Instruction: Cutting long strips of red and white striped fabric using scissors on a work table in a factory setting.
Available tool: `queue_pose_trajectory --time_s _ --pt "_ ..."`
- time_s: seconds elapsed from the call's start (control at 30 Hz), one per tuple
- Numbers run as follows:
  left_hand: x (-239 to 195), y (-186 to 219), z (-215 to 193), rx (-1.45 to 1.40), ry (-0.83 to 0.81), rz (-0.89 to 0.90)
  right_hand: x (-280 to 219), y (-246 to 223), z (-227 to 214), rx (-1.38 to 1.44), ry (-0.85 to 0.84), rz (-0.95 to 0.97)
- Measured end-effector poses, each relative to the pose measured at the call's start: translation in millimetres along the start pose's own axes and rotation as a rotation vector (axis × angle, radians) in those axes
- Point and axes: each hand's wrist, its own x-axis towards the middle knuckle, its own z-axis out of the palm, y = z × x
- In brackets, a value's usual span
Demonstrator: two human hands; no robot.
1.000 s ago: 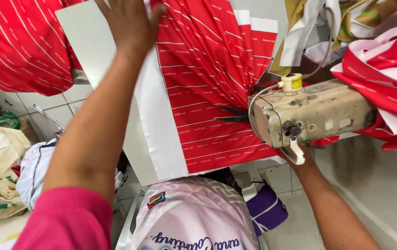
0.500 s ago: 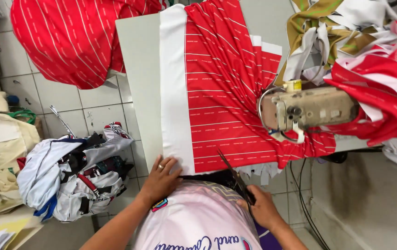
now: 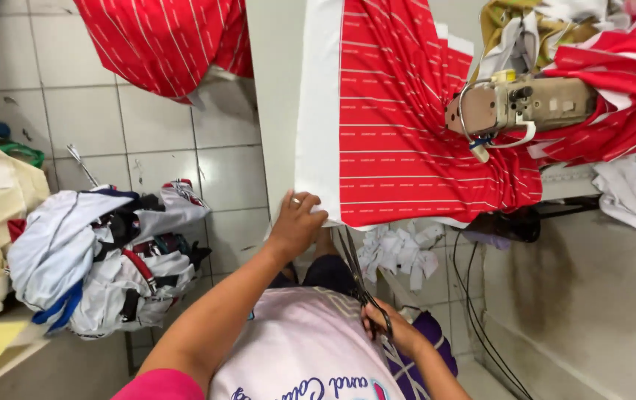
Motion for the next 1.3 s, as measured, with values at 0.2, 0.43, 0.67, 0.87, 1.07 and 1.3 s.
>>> queue_pose_trajectory --time_s 0.2,0.43,0.67,0.87,1.07,1.3 --pt "-11 -4 2 0.017 -0.211 0.007 54 -2 34 0.197 0.092 -0.003" --pt "-26 -3 -20 -0.001 -0.363 -0.078 120 58 51 0.036 0.562 -0.162" --pt "-32 -4 -36 0.038 -0.531 -0.02 94 -66 58 0.007 0.559 -0.078" --pt "-29 0 -60 0.008 -0.727 -0.042 99 -86 42 -0.073 0.485 -0.016" --pt "-30 3 -68 0.009 -0.819 -0.044 98 -115 45 -0.185 0.572 -0.061" --pt "-38 -2 -59 0.0 -0.771 -0.06 136 -157 11 -0.104 0.453 -0.081"
